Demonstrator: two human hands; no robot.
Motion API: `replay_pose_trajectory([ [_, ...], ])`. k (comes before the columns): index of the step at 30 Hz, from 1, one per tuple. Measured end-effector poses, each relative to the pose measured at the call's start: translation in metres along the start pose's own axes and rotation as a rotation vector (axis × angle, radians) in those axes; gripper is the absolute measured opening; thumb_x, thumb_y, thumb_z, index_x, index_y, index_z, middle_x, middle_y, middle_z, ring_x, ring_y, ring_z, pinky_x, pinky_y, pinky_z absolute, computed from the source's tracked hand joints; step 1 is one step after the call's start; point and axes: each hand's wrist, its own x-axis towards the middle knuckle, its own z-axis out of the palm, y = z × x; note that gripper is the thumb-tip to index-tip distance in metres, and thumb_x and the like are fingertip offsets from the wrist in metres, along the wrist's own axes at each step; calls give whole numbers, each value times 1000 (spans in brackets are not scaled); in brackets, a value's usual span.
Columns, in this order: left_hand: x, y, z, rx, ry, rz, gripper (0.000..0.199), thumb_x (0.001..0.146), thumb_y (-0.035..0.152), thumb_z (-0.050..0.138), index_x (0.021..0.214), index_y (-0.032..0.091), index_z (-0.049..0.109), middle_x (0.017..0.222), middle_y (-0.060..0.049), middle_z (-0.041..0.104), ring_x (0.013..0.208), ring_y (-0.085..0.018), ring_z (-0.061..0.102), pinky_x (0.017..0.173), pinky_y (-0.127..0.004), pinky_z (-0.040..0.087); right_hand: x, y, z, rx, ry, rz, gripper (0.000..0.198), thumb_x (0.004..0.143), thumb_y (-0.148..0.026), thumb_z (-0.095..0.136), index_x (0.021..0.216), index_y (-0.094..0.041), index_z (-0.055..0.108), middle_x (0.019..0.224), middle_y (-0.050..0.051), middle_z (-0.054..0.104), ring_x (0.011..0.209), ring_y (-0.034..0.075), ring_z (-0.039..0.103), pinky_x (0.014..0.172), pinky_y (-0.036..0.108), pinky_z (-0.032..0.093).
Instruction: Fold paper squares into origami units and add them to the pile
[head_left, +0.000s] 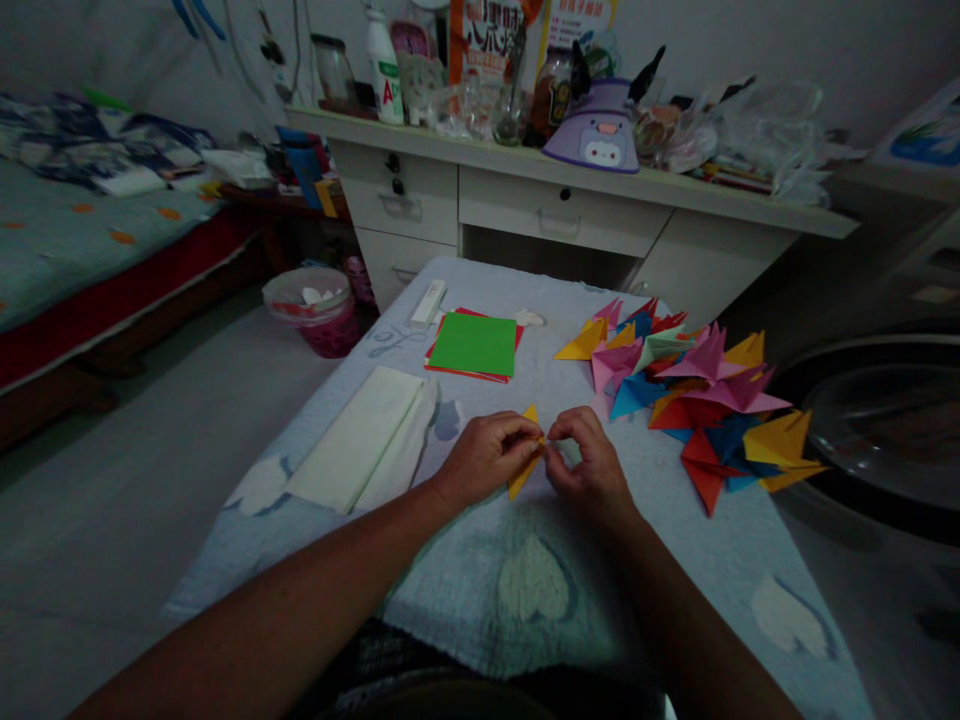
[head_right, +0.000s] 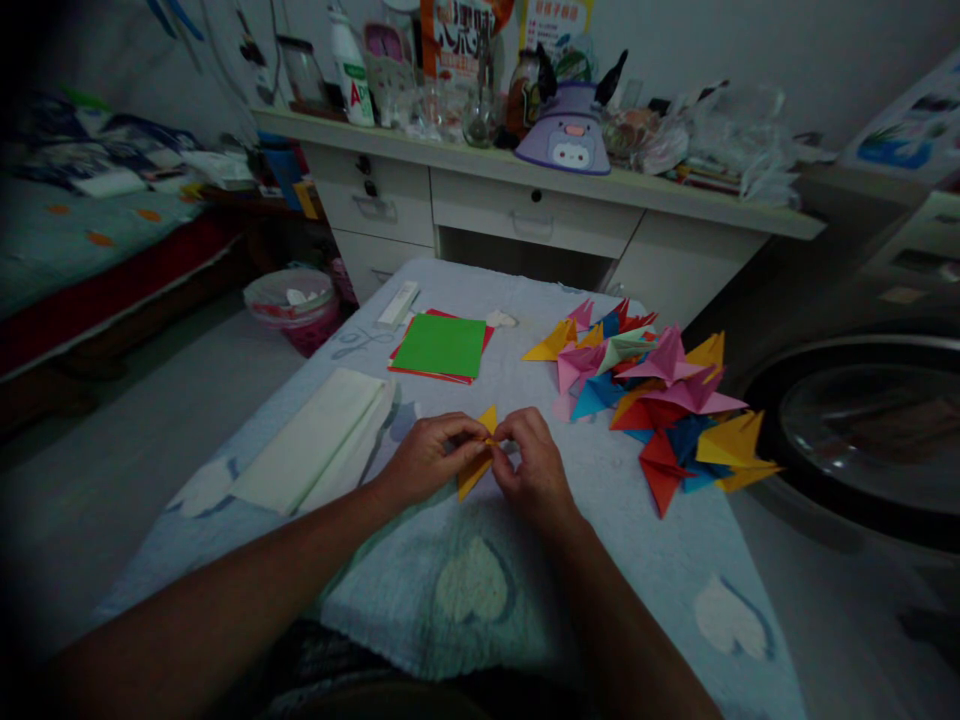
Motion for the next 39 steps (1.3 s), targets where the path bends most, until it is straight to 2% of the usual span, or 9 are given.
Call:
replay_pose_trajectory([
  [15, 0, 0, 1, -14, 0, -49, 12, 83, 17, 60, 87, 17, 71, 82, -2, 72, 73, -13, 64, 69, -25, 48, -3, 2, 2, -26, 12, -35, 23, 77, -3, 54, 88, -24, 56, 89, 2, 49, 84, 16, 54, 72, 30, 47],
  [28, 0, 0, 1, 38, -1, 52, 11, 82, 14, 59, 84, 17, 69, 81, -2, 70, 74, -12, 64, 69, -24, 48, 0, -6, -1, -39, 6, -3, 19, 76, -5, 54, 83, -23, 54, 86, 2, 51, 82, 16, 54, 72, 30, 46],
  [39, -1, 2, 1, 66, -6, 57, 12, 82, 13, 57, 84, 18, 68, 81, -2, 70, 75, -13, 64, 70, -24, 48, 0, -10, -2, -16, -19, 62, 18, 75, -5, 53, 80, -22, 53, 85, 2, 51, 81, 17, 53, 70, 30, 45],
])
